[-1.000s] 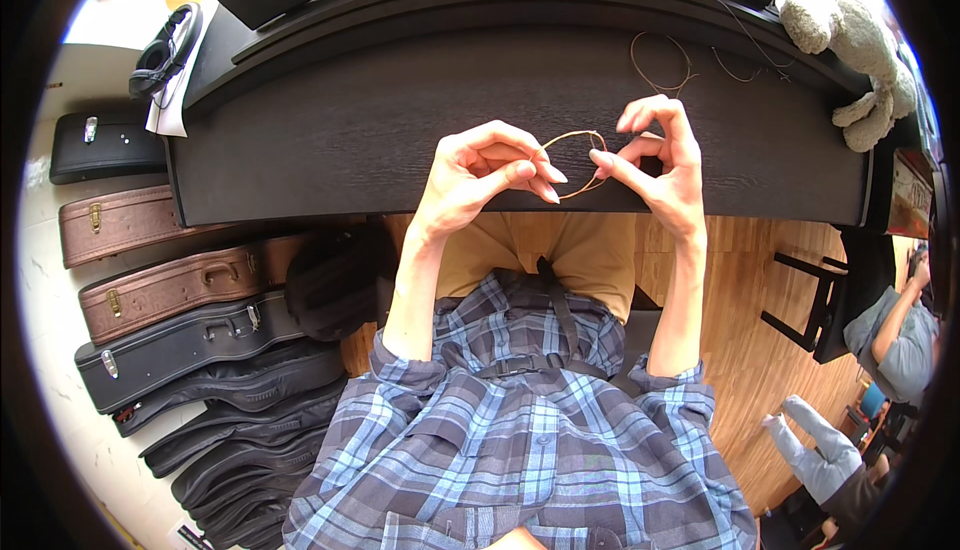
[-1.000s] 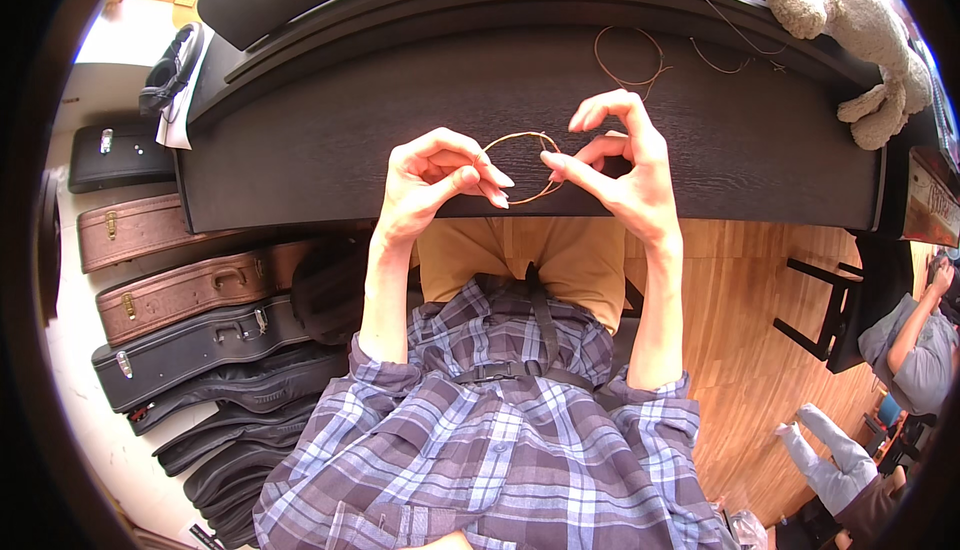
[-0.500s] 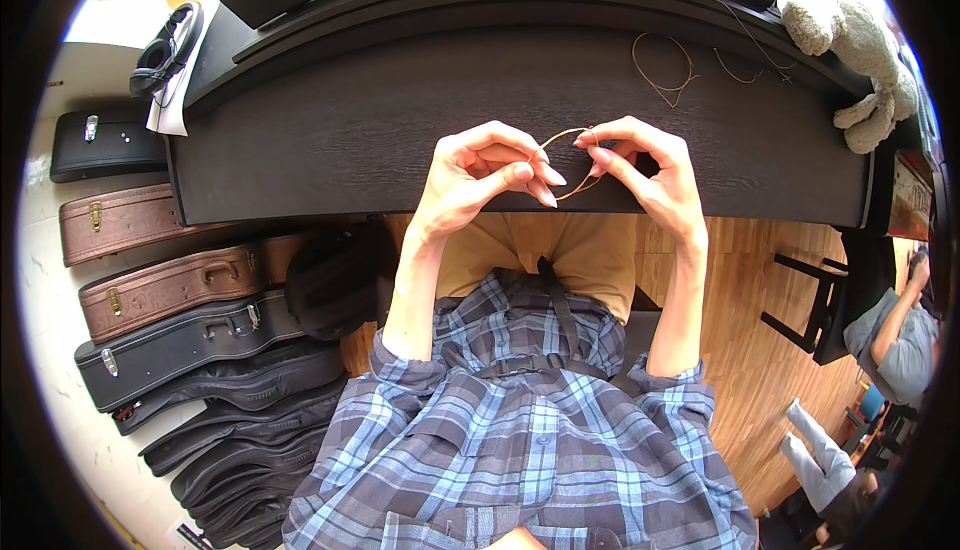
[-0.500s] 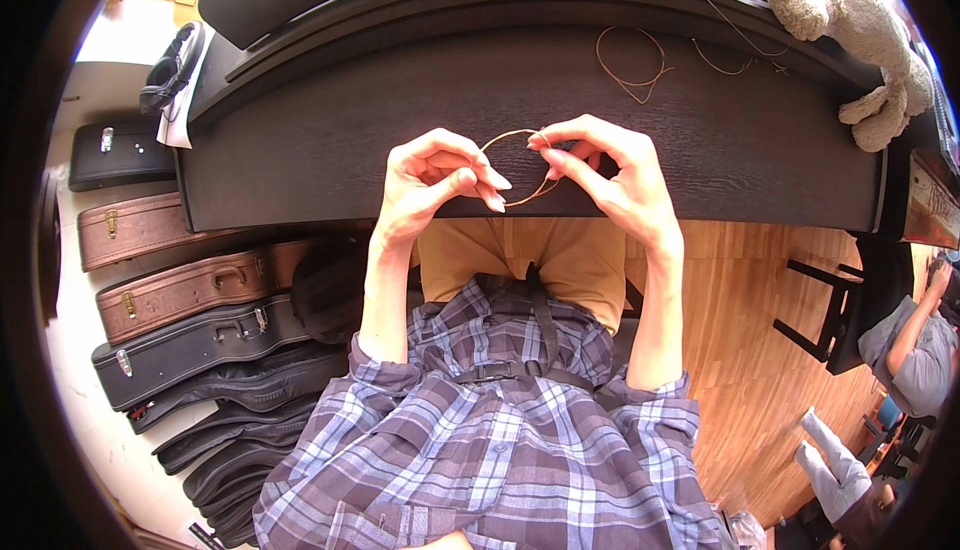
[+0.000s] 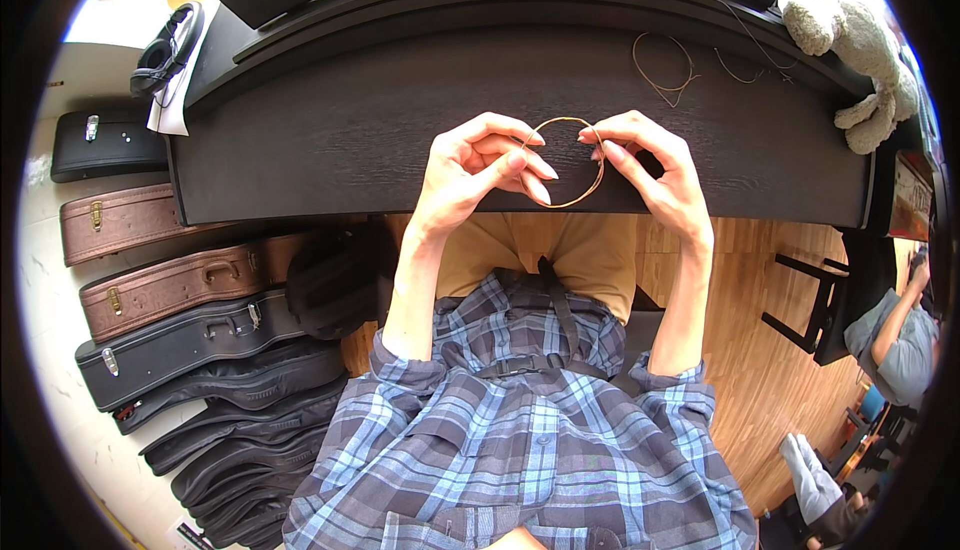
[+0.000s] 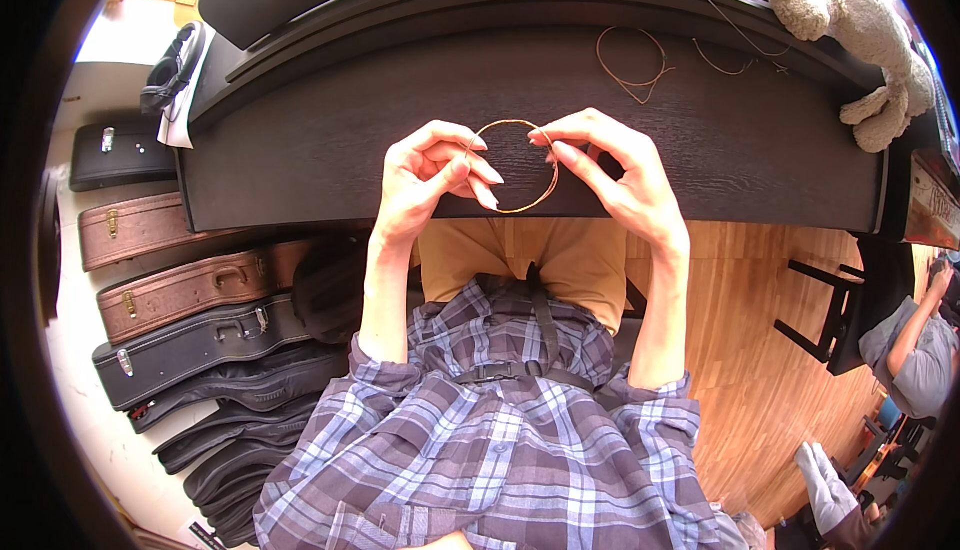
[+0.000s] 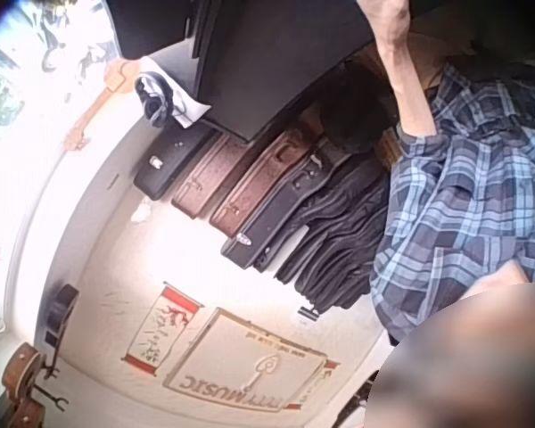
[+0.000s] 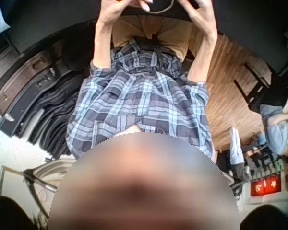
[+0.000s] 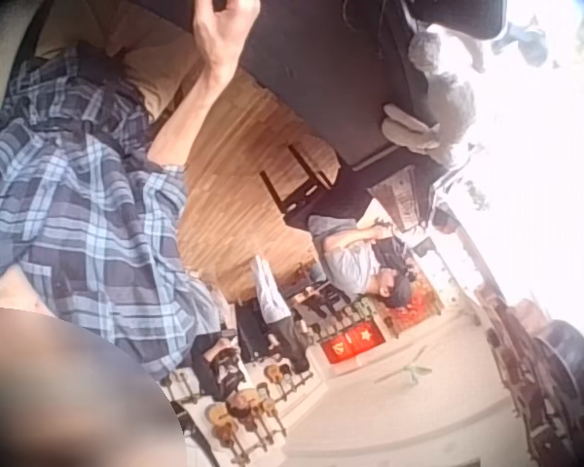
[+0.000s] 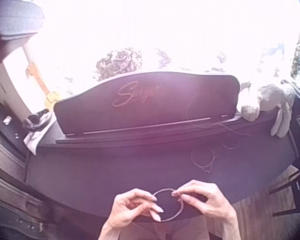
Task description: The person manipulates a thin copper-colored wire by hand, bending it into circular loops and adjusting the shape repeatedly. The person handles the wire over a dark piano lid, forming and refining loops without using tools.
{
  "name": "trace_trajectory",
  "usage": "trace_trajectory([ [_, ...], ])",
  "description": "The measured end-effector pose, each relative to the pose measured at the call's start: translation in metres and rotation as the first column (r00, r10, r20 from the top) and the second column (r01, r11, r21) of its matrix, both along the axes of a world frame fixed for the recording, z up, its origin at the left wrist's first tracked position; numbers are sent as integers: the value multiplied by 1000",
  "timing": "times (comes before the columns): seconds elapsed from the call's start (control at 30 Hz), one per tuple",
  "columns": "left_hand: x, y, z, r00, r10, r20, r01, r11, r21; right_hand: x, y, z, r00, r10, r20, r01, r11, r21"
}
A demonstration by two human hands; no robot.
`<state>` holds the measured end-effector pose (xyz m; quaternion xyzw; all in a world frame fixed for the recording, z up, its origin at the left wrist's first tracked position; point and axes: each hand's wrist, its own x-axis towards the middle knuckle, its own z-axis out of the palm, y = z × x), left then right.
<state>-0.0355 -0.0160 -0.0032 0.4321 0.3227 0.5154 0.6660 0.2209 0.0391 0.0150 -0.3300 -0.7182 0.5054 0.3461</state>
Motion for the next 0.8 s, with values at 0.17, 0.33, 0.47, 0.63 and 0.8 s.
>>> trace_trajectory([
  [0.17,0,0,0,1000,2,-9,-1,1000,4,0,1,1,1000,-6,-20,7,999,50],
  [0.33,-1,0,0,1000,8,-10,-8,1000,-4,-1,-1,4,999,-48,-19,48,999,19],
  [0.47,2,0,-2,997,72,-42,-72,997,7,-2,-4,6,996,-73,-48,70,995,-64],
  [0.63,-1,1,-2,998,61,-2,-61,998,-1,0,-6,5,991,-111,-70,102,987,-127],
  [0.8,3,3,-3,996,93,6,-93,994,52,0,-4,-1,977,-161,-138,141,980,-143],
])
